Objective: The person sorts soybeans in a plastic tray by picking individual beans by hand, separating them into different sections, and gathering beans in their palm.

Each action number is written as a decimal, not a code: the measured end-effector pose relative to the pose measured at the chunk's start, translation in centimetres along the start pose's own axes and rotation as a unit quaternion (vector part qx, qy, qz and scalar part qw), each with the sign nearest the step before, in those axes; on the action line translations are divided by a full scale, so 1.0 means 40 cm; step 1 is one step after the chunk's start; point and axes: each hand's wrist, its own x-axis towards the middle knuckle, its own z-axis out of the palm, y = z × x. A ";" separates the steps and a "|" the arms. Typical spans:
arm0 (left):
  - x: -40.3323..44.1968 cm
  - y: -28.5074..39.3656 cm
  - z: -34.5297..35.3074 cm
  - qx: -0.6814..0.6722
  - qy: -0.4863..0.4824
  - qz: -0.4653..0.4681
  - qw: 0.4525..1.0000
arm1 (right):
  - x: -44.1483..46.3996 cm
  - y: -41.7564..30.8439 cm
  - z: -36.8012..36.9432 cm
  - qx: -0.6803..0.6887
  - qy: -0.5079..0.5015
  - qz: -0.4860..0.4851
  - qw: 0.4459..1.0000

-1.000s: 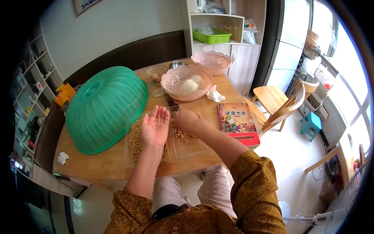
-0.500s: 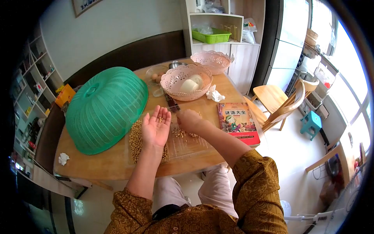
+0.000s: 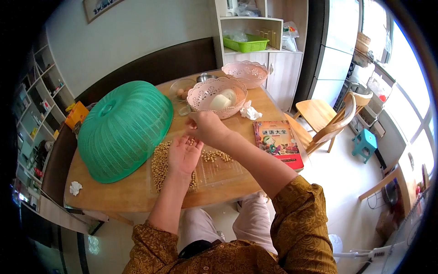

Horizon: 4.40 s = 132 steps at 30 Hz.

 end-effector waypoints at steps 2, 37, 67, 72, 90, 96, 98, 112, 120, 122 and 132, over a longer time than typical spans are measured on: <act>0.013 0.003 -0.018 -0.047 -0.024 -0.011 0.999 | 0.000 0.006 0.002 -0.028 0.047 0.008 0.998; 0.001 0.018 -0.003 -0.062 0.036 0.058 0.996 | -0.131 0.110 0.008 -0.128 -0.279 0.030 0.951; -0.005 0.006 0.000 -0.015 -0.008 0.012 1.000 | -0.052 0.031 -0.020 -0.012 0.004 0.039 0.999; 0.001 0.004 -0.003 -0.003 -0.016 0.016 1.000 | -0.007 -0.036 -0.001 0.027 0.061 -0.018 0.998; 0.007 0.013 -0.012 -0.073 0.018 0.032 0.997 | -0.132 0.085 0.089 -0.131 -0.252 0.042 0.958; 0.002 0.015 -0.008 -0.069 0.008 0.023 0.997 | -0.143 0.102 0.082 -0.103 -0.240 0.047 0.964; 0.001 0.013 -0.007 -0.058 0.009 0.024 0.998 | -0.139 0.093 0.071 -0.108 -0.227 0.062 0.966; 0.000 0.006 -0.008 -0.030 -0.018 0.001 0.999 | -0.021 -0.020 -0.022 0.026 0.036 0.018 0.999; 0.020 0.010 -0.021 -0.060 0.004 0.018 0.998 | -0.062 0.082 -0.052 -0.161 -0.082 0.117 0.977; 0.014 0.009 -0.013 -0.036 0.027 0.017 0.999 | -0.097 0.122 -0.051 -0.215 -0.108 0.105 0.965; 0.009 0.011 -0.018 -0.053 0.020 0.009 0.998 | -0.132 0.121 0.041 -0.375 -0.243 0.098 0.889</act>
